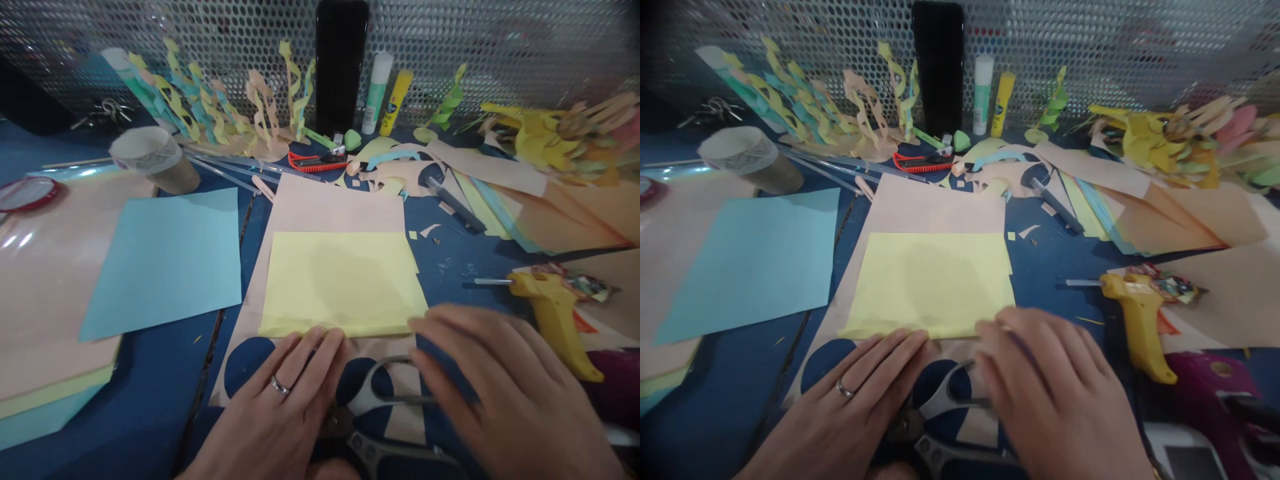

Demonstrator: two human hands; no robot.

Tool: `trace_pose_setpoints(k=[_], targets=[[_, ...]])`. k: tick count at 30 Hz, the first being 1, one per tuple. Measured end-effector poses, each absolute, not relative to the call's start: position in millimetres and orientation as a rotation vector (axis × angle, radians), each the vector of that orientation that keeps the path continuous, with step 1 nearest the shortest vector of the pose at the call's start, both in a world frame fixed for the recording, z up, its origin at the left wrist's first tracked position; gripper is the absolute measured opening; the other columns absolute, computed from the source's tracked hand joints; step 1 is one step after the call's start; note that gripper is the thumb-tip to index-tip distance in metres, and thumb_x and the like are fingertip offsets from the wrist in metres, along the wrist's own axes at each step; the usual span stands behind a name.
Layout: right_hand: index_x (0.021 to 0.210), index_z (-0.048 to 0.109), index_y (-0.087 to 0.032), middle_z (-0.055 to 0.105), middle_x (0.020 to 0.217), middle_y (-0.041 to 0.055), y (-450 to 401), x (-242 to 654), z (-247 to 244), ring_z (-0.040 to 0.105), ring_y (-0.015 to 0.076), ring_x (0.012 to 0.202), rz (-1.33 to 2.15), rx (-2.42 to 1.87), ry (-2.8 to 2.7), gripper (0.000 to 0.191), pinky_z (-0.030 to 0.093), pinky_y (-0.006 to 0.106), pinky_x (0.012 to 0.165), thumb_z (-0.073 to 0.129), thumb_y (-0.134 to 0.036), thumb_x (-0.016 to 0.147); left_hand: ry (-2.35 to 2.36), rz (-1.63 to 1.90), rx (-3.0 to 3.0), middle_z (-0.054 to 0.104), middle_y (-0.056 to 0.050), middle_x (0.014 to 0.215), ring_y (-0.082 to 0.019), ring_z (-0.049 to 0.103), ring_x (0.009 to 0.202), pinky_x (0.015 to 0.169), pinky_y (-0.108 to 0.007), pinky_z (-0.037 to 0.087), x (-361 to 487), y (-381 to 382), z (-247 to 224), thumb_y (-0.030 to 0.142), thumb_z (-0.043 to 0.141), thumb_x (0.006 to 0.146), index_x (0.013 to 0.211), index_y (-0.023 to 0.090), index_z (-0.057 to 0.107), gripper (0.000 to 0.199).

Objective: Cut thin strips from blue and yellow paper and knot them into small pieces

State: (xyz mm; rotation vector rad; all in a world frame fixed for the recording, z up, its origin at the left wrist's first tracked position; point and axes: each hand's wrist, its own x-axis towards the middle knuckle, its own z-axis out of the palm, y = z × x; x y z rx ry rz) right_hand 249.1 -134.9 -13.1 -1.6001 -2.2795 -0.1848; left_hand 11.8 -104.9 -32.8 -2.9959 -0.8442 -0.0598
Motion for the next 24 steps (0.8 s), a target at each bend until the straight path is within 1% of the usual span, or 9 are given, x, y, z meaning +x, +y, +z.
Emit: trace_pose_setpoints(k=[1, 3, 5, 7, 10, 14, 16, 19, 24], targets=[[0.104, 0.061, -0.020, 0.067, 0.100, 0.0049, -140, 246, -12, 0.058, 0.0229, 0.094, -0.194, -1.455, -2.315, 0.019, 0.043, 0.038, 0.084, 0.046, -0.023, 0.093, -0.839, -0.059, -2.993, 0.051, -0.005, 0.139, -0.022, 0.038, 0.128, 0.105, -0.035, 0.022, 12, -104, -33, 0.042, 0.045, 0.088, 0.134, 0.013, 0.045, 0.054], [0.106, 0.063, -0.018, 0.069, 0.100, 0.0021, -147, 239, -14, 0.059, 0.0185, 0.099, -0.169, -1.289, -2.426, 0.025, 0.042, 0.032, 0.089, 0.042, -0.014, 0.094, -0.845, -0.066, -2.988, 0.051, -0.004, 0.139, -0.021, 0.036, 0.129, 0.106, -0.034, 0.021, 12, -104, -34, 0.036, 0.048, 0.086, 0.133, 0.013, 0.046, 0.052], [0.108, 0.064, -0.014, 0.070, 0.105, 0.0031, -148, 232, -19, 0.059, 0.0177, 0.103, -0.140, -1.290, -2.484, 0.029, 0.042, 0.030, 0.091, 0.038, -0.014, 0.096, -0.847, -0.080, -2.995, 0.051, -0.005, 0.139, -0.021, 0.036, 0.129, 0.106, -0.035, 0.020, 13, -103, -35, 0.036, 0.047, 0.086, 0.132, 0.013, 0.048, 0.051], [0.112, 0.064, -0.011, 0.069, 0.111, 0.0052, -145, 227, -26, 0.059, 0.0184, 0.105, -0.143, -1.355, -2.513, 0.035, 0.043, 0.031, 0.091, 0.032, -0.018, 0.098, -0.839, -0.088, -2.999, 0.051, -0.005, 0.138, -0.022, 0.036, 0.129, 0.107, -0.036, 0.020, 13, -103, -36, 0.038, 0.046, 0.086, 0.130, 0.012, 0.049, 0.051], [0.114, 0.064, -0.011, 0.068, 0.115, 0.0055, -140, 223, -33, 0.059, 0.0187, 0.106, -0.157, -1.411, -2.540, 0.042, 0.045, 0.033, 0.091, 0.025, -0.022, 0.100, -0.836, -0.093, -2.996, 0.052, -0.005, 0.138, -0.023, 0.036, 0.129, 0.107, -0.036, 0.020, 13, -104, -36, 0.041, 0.046, 0.088, 0.131, 0.011, 0.048, 0.053], [0.114, 0.064, -0.012, 0.069, 0.114, 0.0048, -139, 221, -36, 0.060, 0.0180, 0.104, -0.168, -1.428, -2.543, 0.045, 0.047, 0.032, 0.089, 0.024, -0.023, 0.100, -0.858, -0.110, -3.006, 0.050, -0.007, 0.139, -0.023, 0.036, 0.129, 0.107, -0.035, 0.020, 13, -107, -36, 0.059, 0.037, 0.088, 0.134, 0.011, 0.044, 0.067], [0.114, 0.064, -0.012, 0.069, 0.113, 0.0049, -140, 221, -36, 0.060, 0.0181, 0.104, -0.171, -1.442, -2.537, 0.045, 0.048, 0.032, 0.088, 0.023, -0.024, 0.100, -0.887, -0.117, -3.004, 0.051, -0.008, 0.138, -0.023, 0.036, 0.129, 0.107, -0.035, 0.020, 13, -108, -36, 0.064, 0.034, 0.087, 0.135, 0.011, 0.044, 0.072], [0.115, 0.064, -0.012, 0.068, 0.114, 0.0047, -142, 221, -35, 0.059, 0.0183, 0.105, -0.155, -1.450, -2.551, 0.045, 0.049, 0.033, 0.088, 0.023, -0.025, 0.100, -0.944, -0.131, -2.991, 0.053, -0.007, 0.136, -0.023, 0.037, 0.127, 0.107, -0.034, 0.021, 12, -109, -36, 0.064, 0.034, 0.087, 0.134, 0.012, 0.045, 0.071], [0.117, 0.062, -0.012, 0.067, 0.116, 0.0043, -141, 220, -34, 0.058, 0.0187, 0.107, -0.124, -1.465, -2.568, 0.045, 0.050, 0.034, 0.089, 0.023, -0.023, 0.100, -1.000, -0.153, -2.967, 0.056, -0.006, 0.131, -0.023, 0.041, 0.123, 0.107, -0.033, 0.021, 10, -112, -38, 0.061, 0.039, 0.086, 0.133, 0.015, 0.047, 0.066]])
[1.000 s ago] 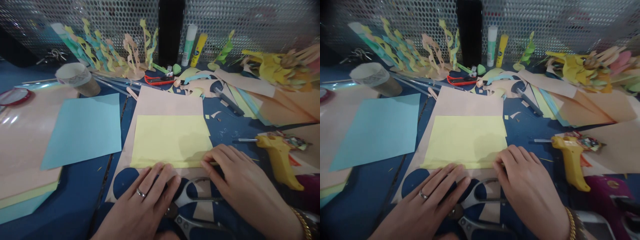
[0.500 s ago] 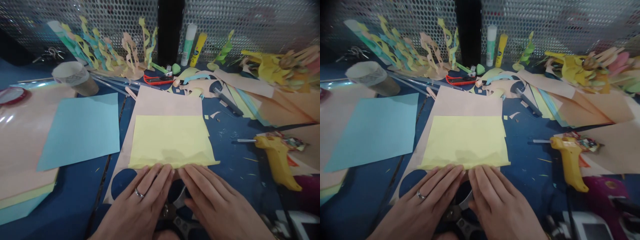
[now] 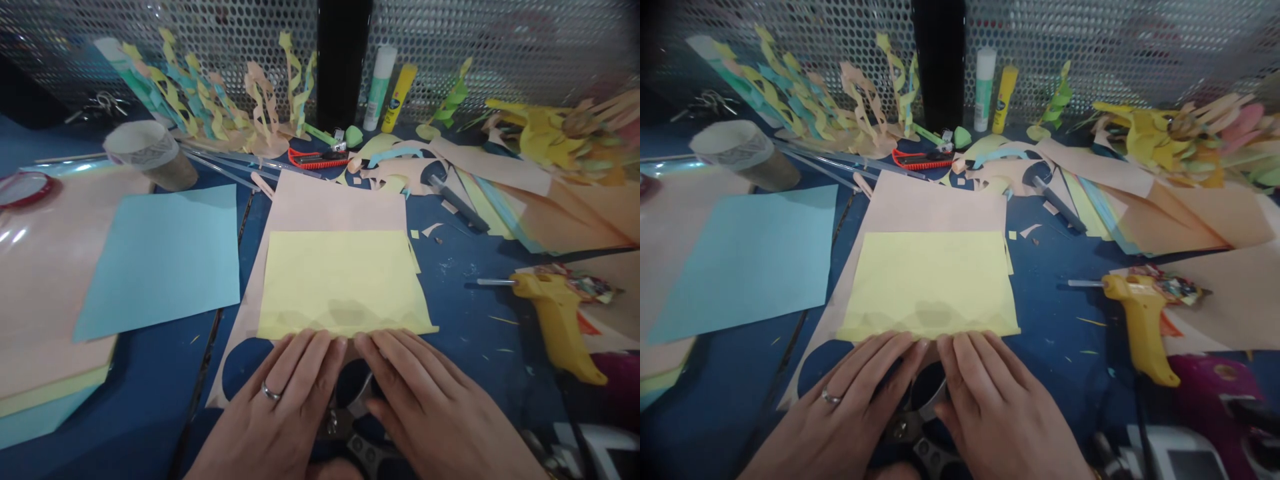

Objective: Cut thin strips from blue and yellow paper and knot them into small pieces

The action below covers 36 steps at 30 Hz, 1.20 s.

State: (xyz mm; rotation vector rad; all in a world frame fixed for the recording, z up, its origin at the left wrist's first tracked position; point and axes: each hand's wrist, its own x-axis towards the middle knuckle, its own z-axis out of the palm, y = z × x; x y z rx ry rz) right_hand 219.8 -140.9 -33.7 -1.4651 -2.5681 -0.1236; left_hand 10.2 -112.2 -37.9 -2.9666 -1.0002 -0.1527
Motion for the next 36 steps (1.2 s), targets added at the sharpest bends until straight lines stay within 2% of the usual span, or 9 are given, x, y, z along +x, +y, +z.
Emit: trace_pose_setpoints(k=[5, 9, 14, 19, 24, 26, 31, 34, 36], targets=[[0.114, 0.064, -0.011, 0.069, 0.111, 0.0060, -140, 221, -32, 0.060, 0.0191, 0.103, -0.138, -1.451, -2.554, 0.046, 0.050, 0.033, 0.085, 0.023, -0.023, 0.099, -1.005, -0.177, -2.953, 0.056, -0.008, 0.130, -0.024, 0.041, 0.122, 0.112, -0.034, 0.014, 9, -115, -38, 0.056, 0.042, 0.087, 0.132, 0.013, 0.048, 0.063], [0.113, 0.065, -0.012, 0.069, 0.112, 0.0057, -140, 221, -33, 0.060, 0.0194, 0.103, -0.146, -1.458, -2.556, 0.046, 0.050, 0.033, 0.085, 0.022, -0.024, 0.100, -0.997, -0.091, -2.938, 0.054, -0.007, 0.133, -0.023, 0.040, 0.125, 0.115, -0.036, 0.007, 6, -115, -37, 0.041, 0.049, 0.087, 0.135, 0.013, 0.044, 0.055], [0.112, 0.065, -0.012, 0.069, 0.112, 0.0051, -140, 220, -36, 0.061, 0.0192, 0.103, -0.152, -1.449, -2.560, 0.047, 0.050, 0.033, 0.085, 0.022, -0.024, 0.100, -0.944, -0.106, -2.897, 0.057, -0.011, 0.131, -0.025, 0.043, 0.123, 0.115, -0.038, 0.008, 5, -116, -36, 0.031, 0.053, 0.085, 0.131, 0.008, 0.047, 0.052], [0.109, 0.067, -0.012, 0.070, 0.110, 0.0049, -140, 222, -37, 0.063, 0.0191, 0.100, -0.191, -1.415, -2.550, 0.048, 0.053, 0.033, 0.080, 0.021, -0.023, 0.100, -0.921, -0.006, -2.880, 0.053, -0.012, 0.136, -0.027, 0.041, 0.126, 0.115, -0.041, 0.006, 3, -117, -35, 0.037, 0.050, 0.087, 0.133, 0.007, 0.044, 0.055], [0.109, 0.067, -0.014, 0.070, 0.110, 0.0046, -139, 224, -36, 0.064, 0.0187, 0.099, -0.198, -1.380, -2.576, 0.046, 0.055, 0.032, 0.076, 0.023, -0.023, 0.099, -1.025, 0.016, -2.859, 0.047, -0.014, 0.140, -0.028, 0.035, 0.131, 0.116, -0.040, 0.005, -11, -121, -34, 0.062, 0.043, 0.084, 0.136, 0.007, 0.042, 0.075], [0.109, 0.068, -0.013, 0.070, 0.110, 0.0050, -138, 224, -36, 0.065, 0.0193, 0.098, -0.205, -1.373, -2.573, 0.046, 0.056, 0.033, 0.075, 0.024, -0.023, 0.099, -1.088, 0.010, -2.829, 0.045, -0.015, 0.142, -0.029, 0.034, 0.132, 0.116, -0.039, 0.005, -20, -124, -35, 0.067, 0.042, 0.082, 0.137, 0.005, 0.040, 0.082], [0.112, 0.067, -0.013, 0.070, 0.111, 0.0049, -136, 224, -35, 0.065, 0.0201, 0.098, -0.212, -1.355, -2.585, 0.044, 0.056, 0.033, 0.073, 0.026, -0.024, 0.099, -1.315, 0.033, -2.744, 0.039, -0.016, 0.145, -0.029, 0.032, 0.133, 0.116, -0.041, 0.003, -40, -132, -34, 0.063, 0.047, 0.082, 0.143, 0.007, 0.030, 0.085], [0.110, 0.067, -0.014, 0.071, 0.110, 0.0042, -136, 223, -34, 0.066, 0.0196, 0.098, -0.205, -1.367, -2.592, 0.046, 0.057, 0.033, 0.075, 0.024, -0.023, 0.099, -1.348, -0.094, -2.725, 0.034, -0.016, 0.147, -0.030, 0.028, 0.135, 0.116, -0.042, 0.007, -40, -134, -33, 0.065, 0.046, 0.080, 0.145, 0.007, 0.024, 0.090], [0.109, 0.067, -0.014, 0.071, 0.110, 0.0039, -137, 222, -34, 0.066, 0.0192, 0.098, -0.181, -1.375, -2.592, 0.047, 0.056, 0.033, 0.076, 0.023, -0.022, 0.099, -1.220, -0.167, -2.796, 0.035, -0.013, 0.147, -0.028, 0.028, 0.135, 0.116, -0.041, 0.009, -33, -133, -31, 0.061, 0.044, 0.084, 0.144, 0.010, 0.027, 0.081]])
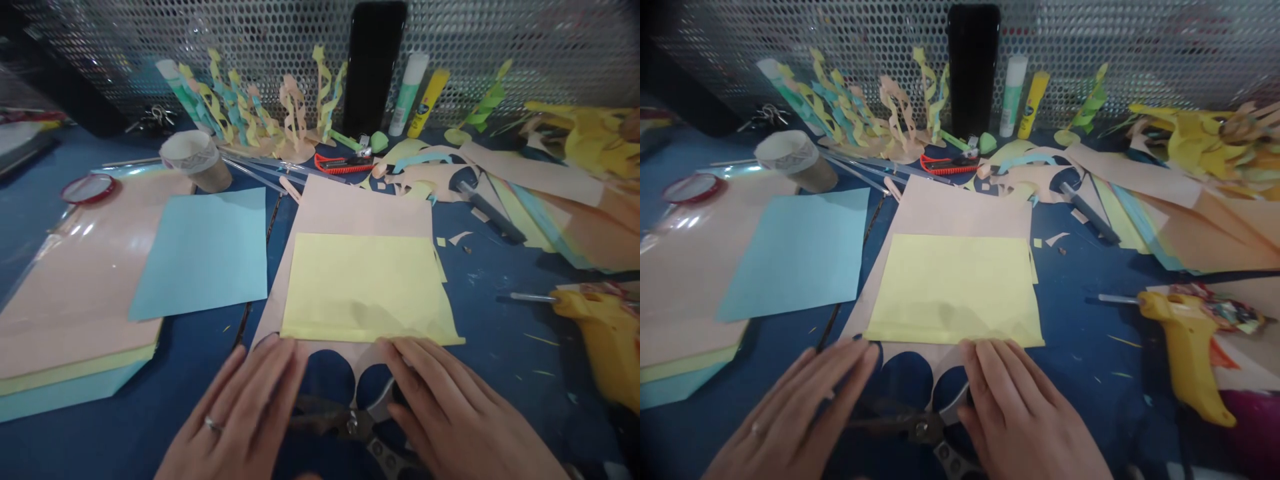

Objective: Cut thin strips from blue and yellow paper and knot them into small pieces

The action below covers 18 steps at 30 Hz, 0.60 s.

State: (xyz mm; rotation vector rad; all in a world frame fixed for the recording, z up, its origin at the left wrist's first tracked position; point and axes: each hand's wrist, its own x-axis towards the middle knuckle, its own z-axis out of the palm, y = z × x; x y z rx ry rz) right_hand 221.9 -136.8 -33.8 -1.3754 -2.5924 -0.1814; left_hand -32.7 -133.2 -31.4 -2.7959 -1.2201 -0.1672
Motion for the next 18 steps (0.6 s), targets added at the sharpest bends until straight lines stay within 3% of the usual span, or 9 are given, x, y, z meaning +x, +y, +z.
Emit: trace_pose_setpoints(k=[4, 9, 18], targets=[[0.111, 0.066, -0.015, 0.069, 0.114, 0.0038, -139, 222, -34, 0.064, 0.0194, 0.103, -0.137, -1.409, -2.588, 0.048, 0.055, 0.034, 0.080, 0.021, -0.023, 0.100, -0.907, -0.056, -2.936, 0.046, -0.004, 0.142, -0.023, 0.032, 0.133, 0.116, -0.037, 0.007, -8, -124, -28, 0.043, 0.043, 0.091, 0.136, 0.015, 0.042, 0.054], [0.115, 0.064, -0.016, 0.069, 0.112, 0.0035, -139, 223, -36, 0.062, 0.0187, 0.102, -0.117, -1.442, -2.557, 0.048, 0.053, 0.034, 0.083, 0.019, -0.024, 0.100, -0.874, -0.088, -2.971, 0.056, -0.007, 0.133, -0.024, 0.044, 0.124, 0.104, -0.035, 0.030, 13, -109, -27, 0.052, 0.037, 0.091, 0.130, 0.012, 0.049, 0.058], [0.117, 0.063, -0.013, 0.067, 0.114, 0.0048, -141, 220, -35, 0.059, 0.0187, 0.105, -0.084, -1.482, -2.518, 0.047, 0.049, 0.032, 0.090, 0.022, -0.027, 0.100, -0.912, -0.260, -2.943, 0.066, -0.004, 0.121, -0.020, 0.055, 0.111, 0.095, -0.032, 0.035, 18, -102, -30, 0.062, 0.036, 0.088, 0.121, 0.014, 0.059, 0.062]])
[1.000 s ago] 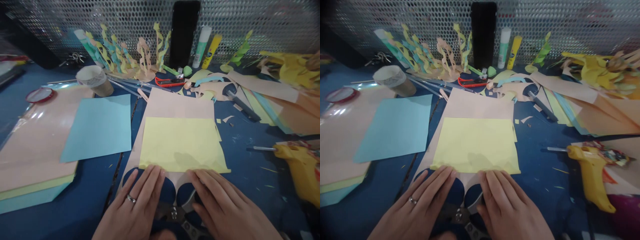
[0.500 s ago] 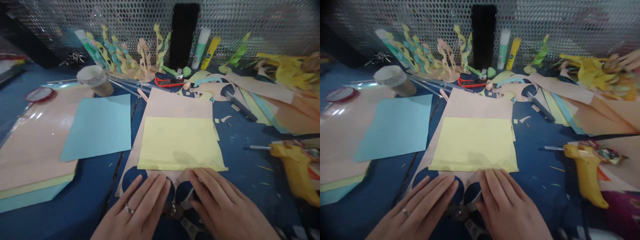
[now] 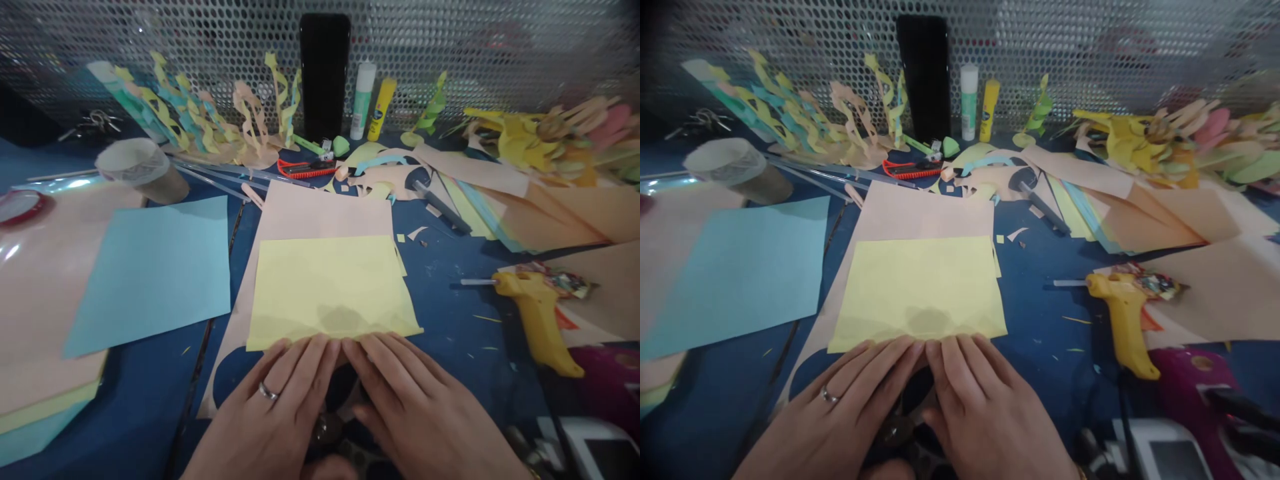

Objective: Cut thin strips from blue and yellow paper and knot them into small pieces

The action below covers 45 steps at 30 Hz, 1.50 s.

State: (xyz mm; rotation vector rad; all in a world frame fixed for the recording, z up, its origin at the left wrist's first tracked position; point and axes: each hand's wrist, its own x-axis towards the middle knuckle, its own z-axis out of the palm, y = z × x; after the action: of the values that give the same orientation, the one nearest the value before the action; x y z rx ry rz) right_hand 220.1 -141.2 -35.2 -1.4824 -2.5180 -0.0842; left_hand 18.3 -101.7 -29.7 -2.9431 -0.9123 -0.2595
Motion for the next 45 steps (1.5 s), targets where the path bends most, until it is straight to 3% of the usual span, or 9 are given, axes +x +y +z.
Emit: trace_pose_setpoints(k=[10, 14, 19, 27, 31, 34, 38, 41, 45], targets=[[0.104, 0.068, -0.013, 0.069, 0.111, 0.0079, -147, 247, -26, 0.063, 0.0227, 0.102, -0.156, -1.501, -2.548, 0.045, 0.053, 0.037, 0.084, 0.024, -0.021, 0.099, -0.934, -0.118, -2.854, 0.064, -0.009, 0.123, -0.027, 0.055, 0.109, 0.094, -0.041, 0.034, -7, -104, -29, 0.060, 0.046, 0.084, 0.126, 0.013, 0.054, 0.063], [0.097, 0.069, -0.012, 0.071, 0.106, 0.0102, -152, 266, -24, 0.065, 0.0267, 0.095, -0.288, -1.531, -2.547, 0.047, 0.052, 0.042, 0.077, 0.023, -0.019, 0.099, -1.160, -0.071, -2.801, 0.059, -0.009, 0.128, -0.030, 0.051, 0.112, 0.096, -0.045, 0.031, -25, -113, -32, 0.060, 0.045, 0.085, 0.137, 0.018, 0.042, 0.066], [0.104, 0.067, -0.008, 0.067, 0.113, 0.0129, -162, 275, -32, 0.061, 0.0315, 0.101, -0.312, -1.541, -2.569, 0.040, 0.049, 0.046, 0.079, 0.028, -0.016, 0.097, -1.298, 0.045, -2.730, 0.055, -0.013, 0.131, -0.033, 0.051, 0.112, 0.093, -0.048, 0.034, -48, -120, -31, 0.058, 0.048, 0.084, 0.144, 0.016, 0.026, 0.077], [0.116, 0.061, -0.007, 0.065, 0.113, 0.0138, -167, 275, -39, 0.061, 0.0275, 0.100, -0.230, -1.727, -2.374, 0.045, 0.053, 0.043, 0.081, 0.026, -0.029, 0.099, -1.222, -0.191, -2.734, 0.061, -0.013, 0.124, -0.031, 0.056, 0.109, 0.095, -0.046, 0.042, -33, -117, -19, 0.052, 0.049, 0.086, 0.127, 0.012, 0.050, 0.057], [0.115, 0.061, -0.011, 0.067, 0.113, 0.0113, -166, 263, -25, 0.062, 0.0273, 0.099, -0.281, -1.580, -2.394, 0.039, 0.055, 0.042, 0.076, 0.029, -0.023, 0.097, -0.862, -0.127, -3.107, 0.050, -0.007, 0.140, -0.025, 0.048, 0.124, 0.104, -0.038, 0.039, 1, -117, -14, 0.052, 0.041, 0.091, 0.141, 0.016, 0.034, 0.062], [0.114, 0.062, -0.014, 0.067, 0.113, 0.0080, -164, 253, -21, 0.062, 0.0254, 0.101, -0.173, -1.442, -2.480, 0.037, 0.055, 0.040, 0.080, 0.029, -0.018, 0.096, -0.845, -0.056, -3.242, 0.039, -0.009, 0.147, -0.027, 0.038, 0.133, 0.108, -0.041, 0.035, 17, -114, -13, 0.054, 0.038, 0.091, 0.145, 0.016, 0.026, 0.067], [0.123, 0.054, -0.013, 0.063, 0.121, 0.0091, -161, 249, -29, 0.060, 0.0253, 0.106, -0.048, -1.410, -2.565, 0.035, 0.055, 0.040, 0.083, 0.041, -0.014, 0.091, -0.973, -0.012, -3.233, 0.041, -0.013, 0.145, -0.029, 0.040, 0.131, 0.105, -0.044, 0.039, 14, -108, -14, 0.050, 0.041, 0.091, 0.143, 0.015, 0.030, 0.064], [0.118, 0.057, -0.017, 0.065, 0.118, 0.0069, -156, 247, -34, 0.062, 0.0262, 0.102, -0.001, -1.443, -2.582, 0.031, 0.057, 0.043, 0.079, 0.046, -0.014, 0.089, -0.988, -0.017, -3.228, 0.044, -0.012, 0.143, -0.029, 0.043, 0.129, 0.103, -0.043, 0.042, 8, -105, -14, 0.044, 0.043, 0.092, 0.142, 0.015, 0.033, 0.059], [0.116, 0.057, -0.017, 0.061, 0.124, 0.0071, -144, 238, -37, 0.057, 0.0262, 0.112, -0.009, -1.378, -2.540, 0.027, 0.052, 0.044, 0.090, 0.051, -0.021, 0.090, -0.952, 0.003, -3.229, 0.048, -0.014, 0.140, -0.029, 0.046, 0.127, 0.103, -0.046, 0.041, 11, -102, -9, 0.045, 0.044, 0.091, 0.139, 0.012, 0.037, 0.059]])
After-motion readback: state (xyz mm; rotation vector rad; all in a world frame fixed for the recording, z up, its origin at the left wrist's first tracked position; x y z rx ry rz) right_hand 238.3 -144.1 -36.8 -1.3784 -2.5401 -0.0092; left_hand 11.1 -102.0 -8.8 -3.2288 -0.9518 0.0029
